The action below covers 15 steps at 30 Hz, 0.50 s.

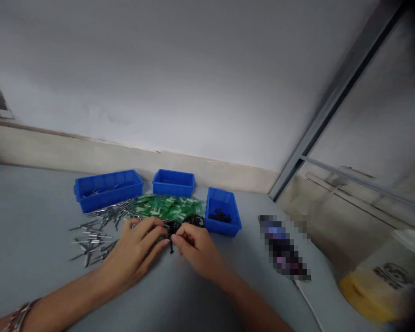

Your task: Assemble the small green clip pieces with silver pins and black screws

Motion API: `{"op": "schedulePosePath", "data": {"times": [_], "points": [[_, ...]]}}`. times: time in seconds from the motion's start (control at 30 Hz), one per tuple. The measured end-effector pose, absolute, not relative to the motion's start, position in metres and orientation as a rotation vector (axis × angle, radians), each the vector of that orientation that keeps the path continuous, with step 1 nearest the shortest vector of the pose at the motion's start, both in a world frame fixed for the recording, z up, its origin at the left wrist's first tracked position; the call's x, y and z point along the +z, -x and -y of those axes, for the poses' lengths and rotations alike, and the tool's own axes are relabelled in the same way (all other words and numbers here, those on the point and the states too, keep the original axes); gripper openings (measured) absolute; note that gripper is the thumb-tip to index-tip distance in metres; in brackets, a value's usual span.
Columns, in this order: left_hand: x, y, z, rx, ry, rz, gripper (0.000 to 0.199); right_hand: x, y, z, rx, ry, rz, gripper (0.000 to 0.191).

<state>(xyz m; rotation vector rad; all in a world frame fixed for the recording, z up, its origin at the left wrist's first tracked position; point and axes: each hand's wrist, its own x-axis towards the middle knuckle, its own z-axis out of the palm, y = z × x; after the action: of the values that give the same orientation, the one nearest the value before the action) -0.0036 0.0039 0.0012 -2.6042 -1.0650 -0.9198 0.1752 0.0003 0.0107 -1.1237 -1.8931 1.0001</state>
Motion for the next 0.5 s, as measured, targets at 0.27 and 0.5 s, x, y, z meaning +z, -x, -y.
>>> {"op": "schedulePosePath", "data": {"times": [0.27, 0.5], "points": [[0.0002, 0.0009, -0.0024, -0.982, 2.663, 1.172, 0.028, 0.0075, -0.1745, -0.0036, 1.047, 1.084, 1.822, 0.015], [-0.0001, 0.0003, -0.002, -1.026, 2.746, 1.234, 0.025, 0.0054, -0.1741, -0.0045, 1.034, 1.088, 1.826, 0.011]]}}
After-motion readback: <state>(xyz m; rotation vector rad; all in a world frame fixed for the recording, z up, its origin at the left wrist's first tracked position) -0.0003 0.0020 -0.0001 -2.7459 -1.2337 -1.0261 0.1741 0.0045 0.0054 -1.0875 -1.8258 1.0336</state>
